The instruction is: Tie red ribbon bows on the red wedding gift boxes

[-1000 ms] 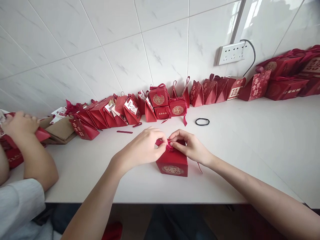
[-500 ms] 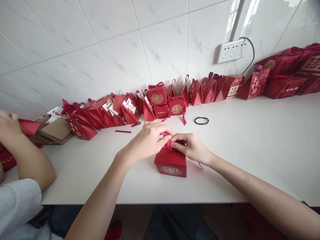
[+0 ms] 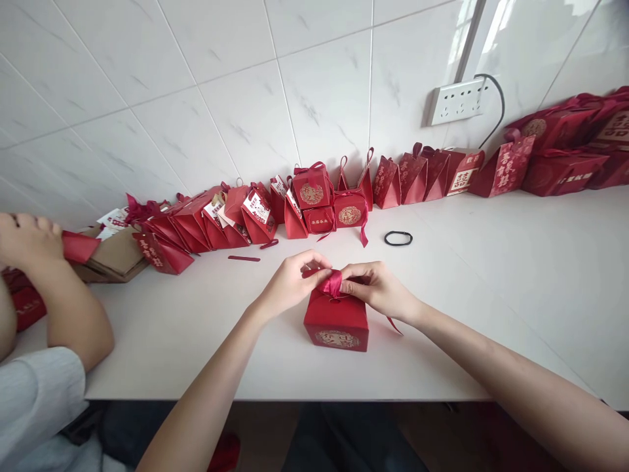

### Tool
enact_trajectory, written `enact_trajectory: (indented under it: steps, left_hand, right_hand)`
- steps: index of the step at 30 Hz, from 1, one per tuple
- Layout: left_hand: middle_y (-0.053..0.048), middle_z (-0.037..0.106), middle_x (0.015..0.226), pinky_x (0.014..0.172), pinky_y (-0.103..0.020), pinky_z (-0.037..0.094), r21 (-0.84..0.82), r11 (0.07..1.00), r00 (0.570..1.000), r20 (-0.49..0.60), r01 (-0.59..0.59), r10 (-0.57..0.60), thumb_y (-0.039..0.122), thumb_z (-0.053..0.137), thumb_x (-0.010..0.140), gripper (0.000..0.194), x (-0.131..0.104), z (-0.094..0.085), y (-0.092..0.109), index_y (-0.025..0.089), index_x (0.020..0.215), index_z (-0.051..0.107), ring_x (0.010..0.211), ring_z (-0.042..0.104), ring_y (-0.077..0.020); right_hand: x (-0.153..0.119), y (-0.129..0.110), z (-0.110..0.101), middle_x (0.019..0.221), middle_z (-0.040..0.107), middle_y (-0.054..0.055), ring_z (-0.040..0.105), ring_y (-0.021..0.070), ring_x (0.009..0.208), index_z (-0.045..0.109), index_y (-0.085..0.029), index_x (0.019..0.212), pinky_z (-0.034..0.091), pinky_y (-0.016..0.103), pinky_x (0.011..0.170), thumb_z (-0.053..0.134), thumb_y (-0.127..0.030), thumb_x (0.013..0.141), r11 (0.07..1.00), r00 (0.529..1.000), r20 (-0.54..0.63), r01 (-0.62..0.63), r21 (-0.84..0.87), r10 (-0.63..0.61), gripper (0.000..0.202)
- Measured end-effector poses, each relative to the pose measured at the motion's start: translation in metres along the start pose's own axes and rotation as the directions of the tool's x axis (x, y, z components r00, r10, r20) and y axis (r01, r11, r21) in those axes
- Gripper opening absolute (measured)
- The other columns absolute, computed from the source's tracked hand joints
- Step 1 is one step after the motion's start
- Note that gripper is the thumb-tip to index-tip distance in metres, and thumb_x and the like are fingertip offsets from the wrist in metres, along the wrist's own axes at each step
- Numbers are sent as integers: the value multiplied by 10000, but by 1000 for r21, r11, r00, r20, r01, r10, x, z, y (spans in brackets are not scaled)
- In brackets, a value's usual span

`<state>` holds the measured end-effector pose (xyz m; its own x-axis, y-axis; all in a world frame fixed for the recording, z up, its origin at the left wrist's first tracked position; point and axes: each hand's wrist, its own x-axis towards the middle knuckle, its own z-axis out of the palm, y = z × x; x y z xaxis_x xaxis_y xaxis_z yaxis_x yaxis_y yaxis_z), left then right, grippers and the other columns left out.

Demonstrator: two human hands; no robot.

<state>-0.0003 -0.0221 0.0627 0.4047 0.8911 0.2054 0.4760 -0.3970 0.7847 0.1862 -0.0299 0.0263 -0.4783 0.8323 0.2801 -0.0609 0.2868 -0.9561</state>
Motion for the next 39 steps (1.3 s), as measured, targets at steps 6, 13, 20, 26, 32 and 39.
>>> enact_trajectory:
  steps: [6,13,20,26,32,39]
  left_hand:
    - [-6,642,818,694,-251,457,59,997,999,24,44,-46,302,574,827,131,-16,1,-3,178,817,617,767,587,-143]
    - [-43,651,940,878,-310,441,77,997,999,47,-14,10,224,579,788,115,-23,2,1,183,838,675,985,558,-189]
    - [-37,635,980,867,-276,445,65,998,999,28,23,-25,291,556,840,177,-28,4,1,200,812,705,998,546,-171]
    - [-48,593,885,769,-264,439,79,996,1000,-3,29,-29,313,474,884,278,-30,6,4,171,739,663,912,544,-168]
    - [-55,595,927,806,-277,425,7,998,998,-14,55,-55,307,462,877,281,-31,10,2,167,712,642,962,541,-180]
    - [-62,597,943,805,-297,428,-134,986,993,-37,104,-110,312,475,822,269,-29,14,-4,161,662,631,948,554,-195]
  right_hand:
    - [0,-1,4,779,678,43,618,136,703,657,-136,819,500,269,654,651,-323,779,997,998,-46,-47,53,50,191]
    - [-1,0,5,779,668,30,608,122,684,616,-152,796,496,255,640,624,-268,798,1000,997,-74,-5,-19,4,117]
    - [-3,-3,4,753,653,3,578,99,660,619,-160,780,461,227,620,611,-242,803,995,995,-89,25,-98,-34,85]
    - [-3,-4,5,745,654,7,572,108,660,618,-162,782,456,244,627,605,-259,806,990,995,-95,20,-141,-34,100]
    - [-3,-5,4,737,645,14,560,106,643,612,-161,769,464,243,612,604,-265,804,987,994,-101,34,-157,-51,110]
    - [-2,-2,3,742,638,17,563,112,650,603,-157,785,463,247,608,594,-286,827,990,996,-65,59,-130,-68,136]
